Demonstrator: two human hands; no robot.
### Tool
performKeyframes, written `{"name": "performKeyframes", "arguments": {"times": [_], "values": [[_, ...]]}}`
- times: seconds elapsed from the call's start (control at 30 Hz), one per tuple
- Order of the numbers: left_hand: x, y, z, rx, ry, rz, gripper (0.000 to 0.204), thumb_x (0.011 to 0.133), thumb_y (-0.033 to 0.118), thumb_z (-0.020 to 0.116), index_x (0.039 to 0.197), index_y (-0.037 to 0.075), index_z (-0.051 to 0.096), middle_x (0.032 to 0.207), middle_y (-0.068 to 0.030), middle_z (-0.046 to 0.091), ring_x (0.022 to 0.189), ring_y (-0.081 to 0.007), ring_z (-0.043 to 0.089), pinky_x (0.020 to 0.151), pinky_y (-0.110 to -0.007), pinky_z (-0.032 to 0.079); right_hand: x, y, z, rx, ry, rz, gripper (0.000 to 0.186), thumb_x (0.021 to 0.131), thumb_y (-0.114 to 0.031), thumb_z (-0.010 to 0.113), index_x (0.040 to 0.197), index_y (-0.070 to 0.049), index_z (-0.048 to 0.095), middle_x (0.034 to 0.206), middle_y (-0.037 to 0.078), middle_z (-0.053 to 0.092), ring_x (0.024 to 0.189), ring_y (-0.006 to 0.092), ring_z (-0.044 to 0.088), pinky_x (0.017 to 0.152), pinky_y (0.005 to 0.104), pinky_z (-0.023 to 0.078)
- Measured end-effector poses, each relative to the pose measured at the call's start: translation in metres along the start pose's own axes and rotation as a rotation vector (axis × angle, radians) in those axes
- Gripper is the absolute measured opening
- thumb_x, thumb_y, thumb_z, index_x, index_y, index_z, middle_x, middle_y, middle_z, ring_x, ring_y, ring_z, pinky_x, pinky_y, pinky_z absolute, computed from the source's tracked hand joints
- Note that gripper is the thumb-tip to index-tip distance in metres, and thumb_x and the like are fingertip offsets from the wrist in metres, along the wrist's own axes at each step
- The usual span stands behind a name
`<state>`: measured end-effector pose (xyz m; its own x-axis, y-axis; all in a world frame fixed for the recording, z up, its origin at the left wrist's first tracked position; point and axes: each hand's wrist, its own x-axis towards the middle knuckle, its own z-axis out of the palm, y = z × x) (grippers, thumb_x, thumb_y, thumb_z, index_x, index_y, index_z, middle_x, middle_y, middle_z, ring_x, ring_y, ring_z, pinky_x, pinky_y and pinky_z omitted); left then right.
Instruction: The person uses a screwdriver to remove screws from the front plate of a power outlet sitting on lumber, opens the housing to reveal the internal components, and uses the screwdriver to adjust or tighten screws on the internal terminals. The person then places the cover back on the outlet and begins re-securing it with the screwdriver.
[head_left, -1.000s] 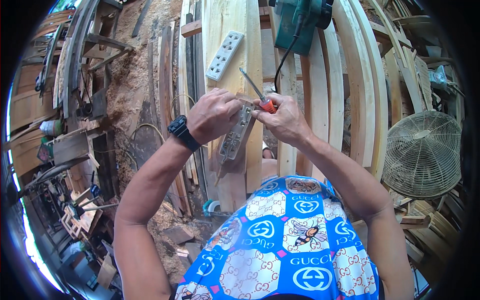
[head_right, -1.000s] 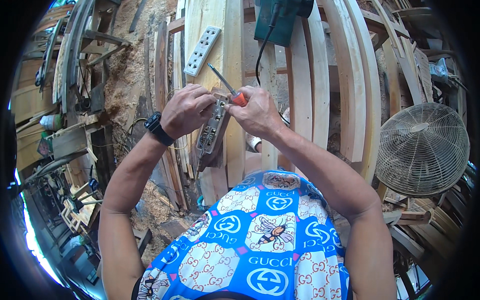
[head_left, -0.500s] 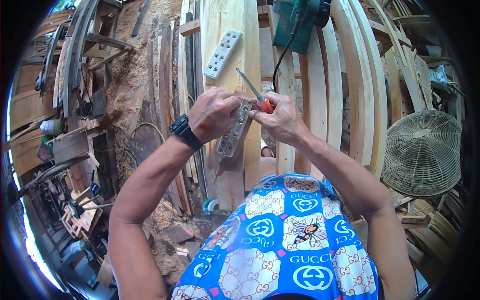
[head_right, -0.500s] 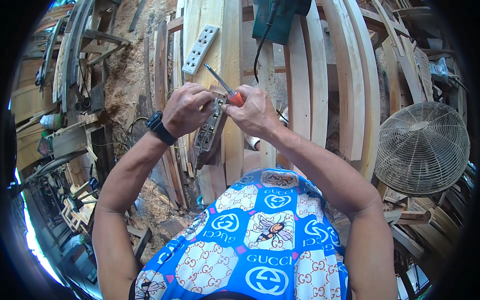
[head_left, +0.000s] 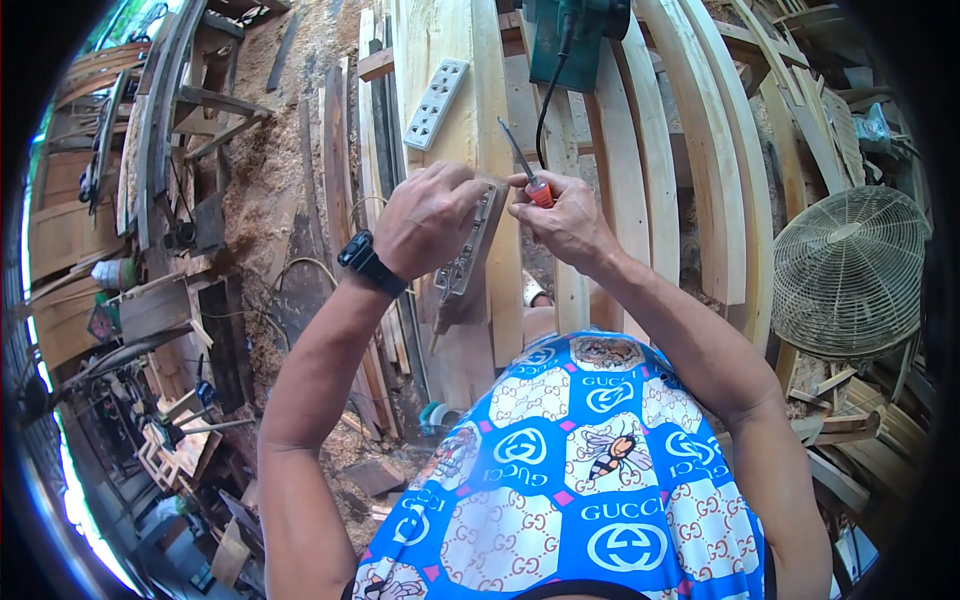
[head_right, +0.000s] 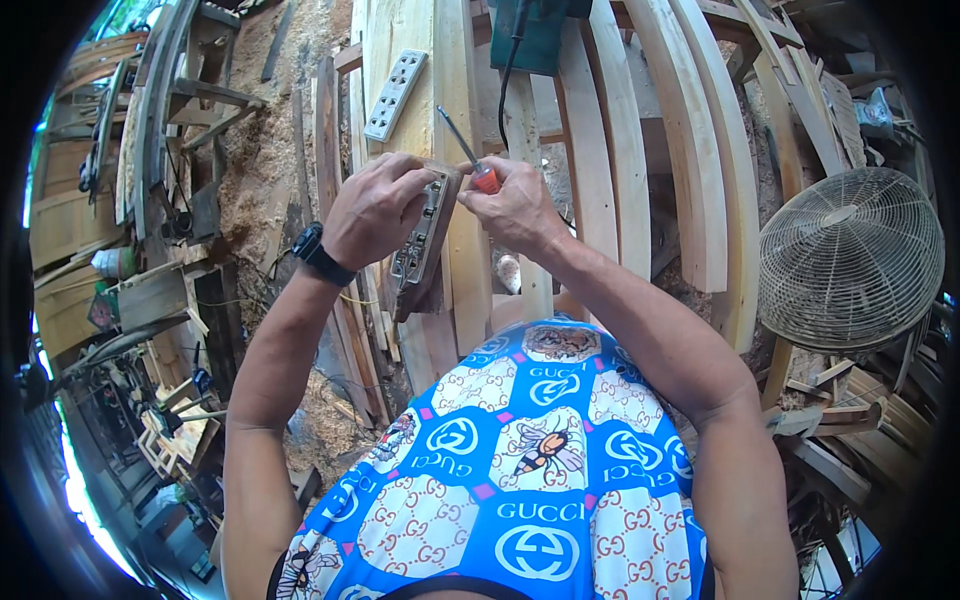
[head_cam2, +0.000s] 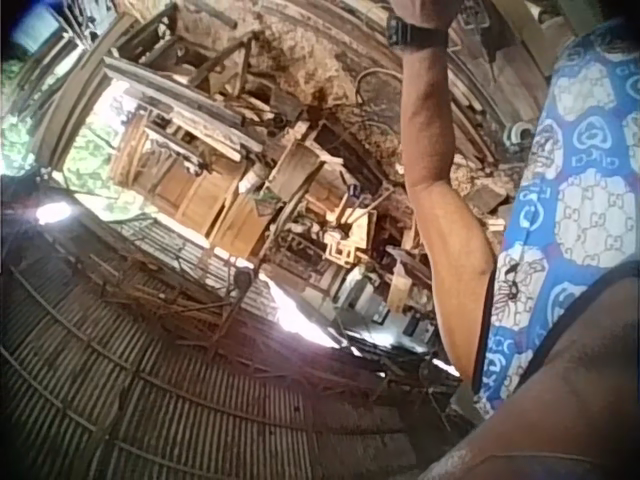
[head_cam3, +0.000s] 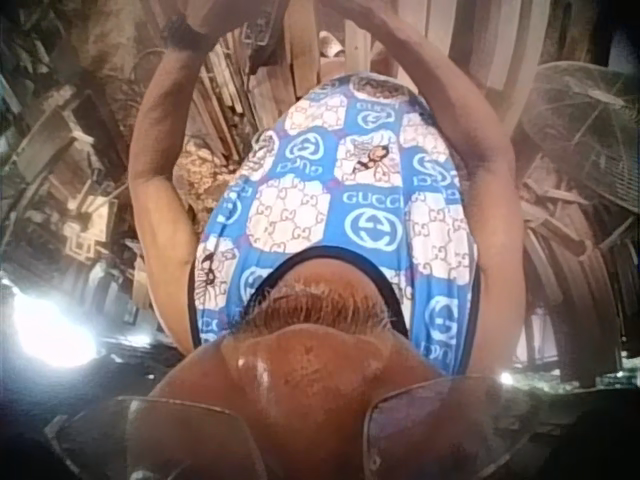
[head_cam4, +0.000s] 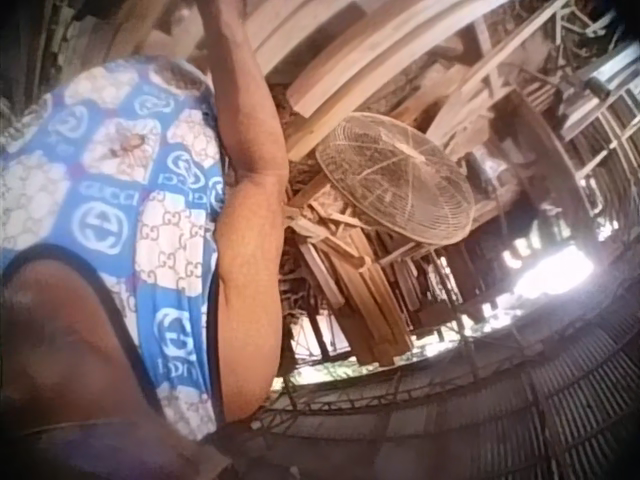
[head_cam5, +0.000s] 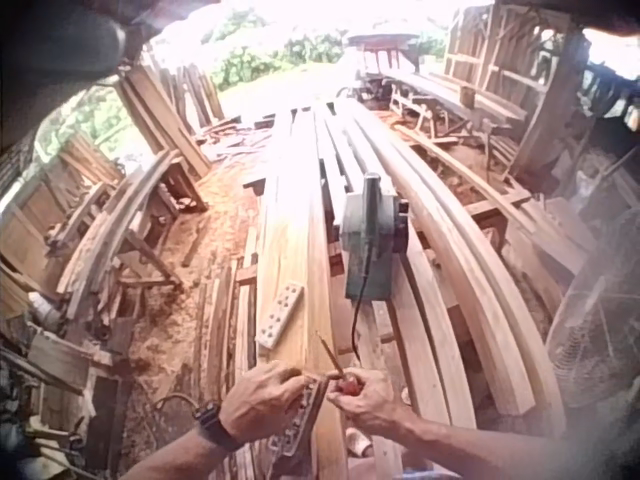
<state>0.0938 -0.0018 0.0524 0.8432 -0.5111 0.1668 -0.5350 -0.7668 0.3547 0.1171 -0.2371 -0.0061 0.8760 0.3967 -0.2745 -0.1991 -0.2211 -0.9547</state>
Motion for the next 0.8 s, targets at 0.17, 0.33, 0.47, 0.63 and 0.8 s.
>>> {"name": "performKeyframes", "arguments": {"times": [0.17,0.33,0.47,0.63,0.8], "values": [[0.006,-0.01,0.007,0.139,-0.118,0.058,0.016,0.091,0.01,0.073,0.107,0.005,0.072,0.104,-0.0123,0.072,0.099,-0.0337,0.072,0.091,-0.047,0.057,-0.009,0.0,-0.001,0.022,-0.006,0.065,0.034,0.094,-0.022,0.078,0.117,0.002,0.078,0.078,0.004,0.07,0.076,0.0112,0.063,0.074,0.0348,0.056],[0.016,-0.009,0.001,0.222,-0.179,0.147,0.015,0.089,0.008,0.071,0.104,0.008,0.073,0.095,-0.009,0.071,0.09,-0.0316,0.072,0.089,-0.044,0.055,-0.021,-0.003,-0.001,-0.009,0.003,0.058,0.039,0.094,-0.024,0.078,0.122,0.004,0.077,0.076,0.004,0.069,0.074,0.0112,0.064,0.074,0.0343,0.056],[0.024,-0.006,-0.004,0.224,-0.247,0.16,0.015,0.088,0.009,0.071,0.102,0.009,0.073,0.09,-0.0078,0.07,0.084,-0.0305,0.071,0.087,-0.043,0.054,-0.025,-0.004,-0.004,-0.049,-0.01,0.067,0.039,0.1,-0.019,0.08,0.132,0.002,0.074,0.088,0.001,0.069,0.076,0.0072,0.061,0.068,0.0285,0.053],[0.028,-0.007,-0.002,0.222,-0.217,0.178,0.005,0.088,0.01,0.071,0.093,0.009,0.071,0.084,-0.0089,0.069,0.08,-0.0312,0.071,0.084,-0.044,0.054,-0.021,0.008,-0.005,-0.037,0.044,0.044,0.044,0.092,-0.025,0.079,0.129,-0.001,0.077,0.092,0.013,0.077,0.086,0.0192,0.073,0.084,0.0382,0.06],[0.04,0.008,-0.004,0.306,-0.356,0.151,0.005,0.09,0.011,0.067,0.09,0.007,0.069,0.08,-0.0118,0.07,0.075,-0.0328,0.072,0.08,-0.046,0.054,-0.018,0.024,-0.003,-0.032,0.083,-0.003,0.045,0.09,-0.025,0.08,0.129,-0.001,0.077,0.098,0.016,0.079,0.092,0.0221,0.076,0.089,0.0392,0.061]]}}
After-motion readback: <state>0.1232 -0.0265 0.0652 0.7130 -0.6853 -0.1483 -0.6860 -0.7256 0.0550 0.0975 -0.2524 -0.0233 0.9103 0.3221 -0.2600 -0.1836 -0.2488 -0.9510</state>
